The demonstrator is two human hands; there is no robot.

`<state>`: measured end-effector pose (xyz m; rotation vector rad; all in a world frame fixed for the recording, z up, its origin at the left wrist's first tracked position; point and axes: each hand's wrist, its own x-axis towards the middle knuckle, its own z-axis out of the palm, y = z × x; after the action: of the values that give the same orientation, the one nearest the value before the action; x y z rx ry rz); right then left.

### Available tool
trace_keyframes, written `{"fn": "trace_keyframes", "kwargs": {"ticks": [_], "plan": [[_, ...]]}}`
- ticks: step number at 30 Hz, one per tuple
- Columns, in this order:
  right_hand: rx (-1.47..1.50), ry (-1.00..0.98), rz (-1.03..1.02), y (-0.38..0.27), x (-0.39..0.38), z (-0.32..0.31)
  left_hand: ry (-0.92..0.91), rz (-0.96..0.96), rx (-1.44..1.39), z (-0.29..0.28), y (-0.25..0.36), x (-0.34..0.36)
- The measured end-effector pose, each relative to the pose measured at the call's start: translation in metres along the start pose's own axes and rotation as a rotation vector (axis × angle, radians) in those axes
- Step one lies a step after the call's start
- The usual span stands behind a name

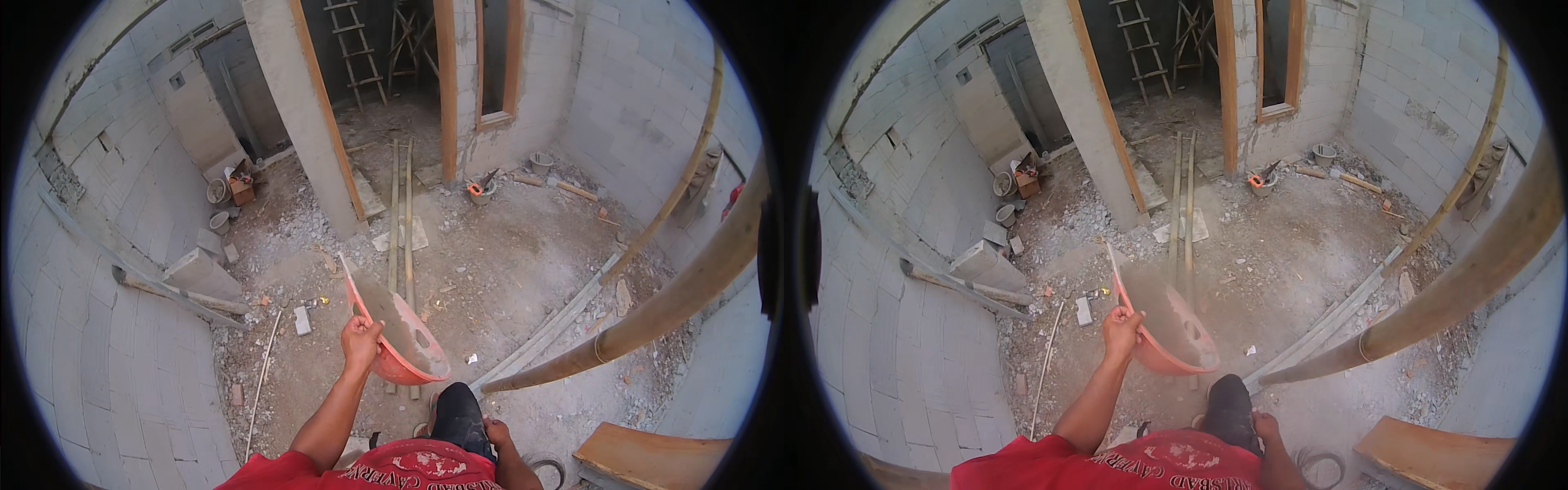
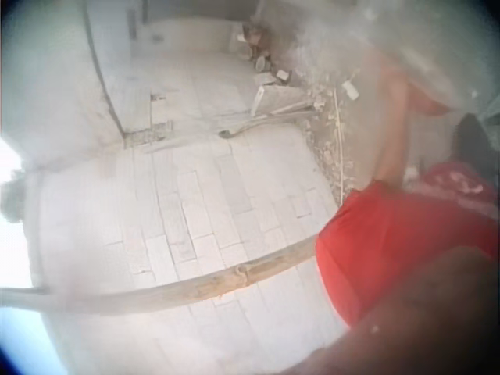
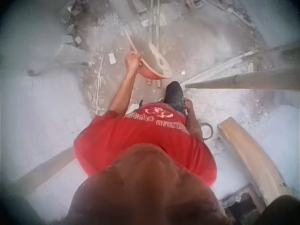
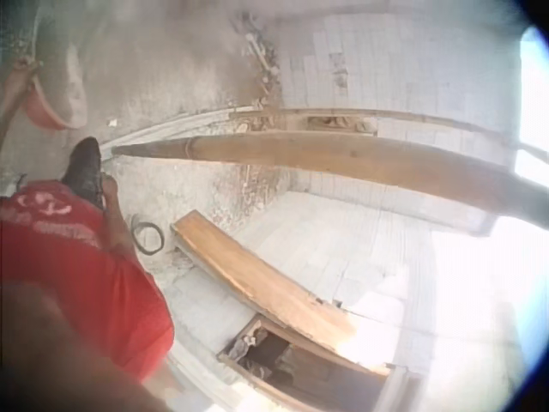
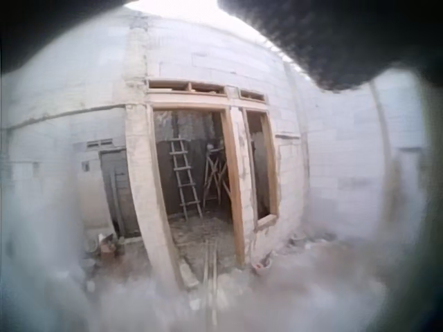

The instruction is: The person applies plaster to a wall using a trowel, taking the material from a plastic container while squatting on a construction site.

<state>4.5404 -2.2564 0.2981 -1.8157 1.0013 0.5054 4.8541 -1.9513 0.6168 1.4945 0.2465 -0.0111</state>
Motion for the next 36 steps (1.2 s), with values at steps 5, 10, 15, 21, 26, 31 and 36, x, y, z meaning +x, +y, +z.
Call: {"fn": "trace_keyframes", "kwargs": {"ticks": [5,10,15,21,26,31,36], "plan": [[-0.626,-0.001,-0.314,-0.203,0.131,-0.047,0.021,0.015,-0.086,0.073,0.022,0.120],[-0.810,0.071,-0.442,-0.347,0.309,-0.096,0.082,-0.111,-0.205,0.088,0.033,0.233],[-0.763,-0.013,-0.639,-0.485,0.409,-0.147,0.266,-0.107,-0.267,0.071,0.053,0.307],[-0.601,0.072,-0.652,-0.629,0.530,-0.198,0.471,-0.028,-0.174,0.126,0.073,0.414],[-0.494,0.152,-0.762,-0.707,0.635,-0.212,0.484,-0.033,-0.167,0.163,0.046,0.548],[-0.498,0.131,-0.577,-0.693,0.729,-0.260,0.400,-0.059,-0.157,0.252,0.046,0.734],[-1.384,-0.141,-0.701,-0.670,0.747,-0.327,0.294,-0.104,-0.314,0.347,0.070,0.916]]}}
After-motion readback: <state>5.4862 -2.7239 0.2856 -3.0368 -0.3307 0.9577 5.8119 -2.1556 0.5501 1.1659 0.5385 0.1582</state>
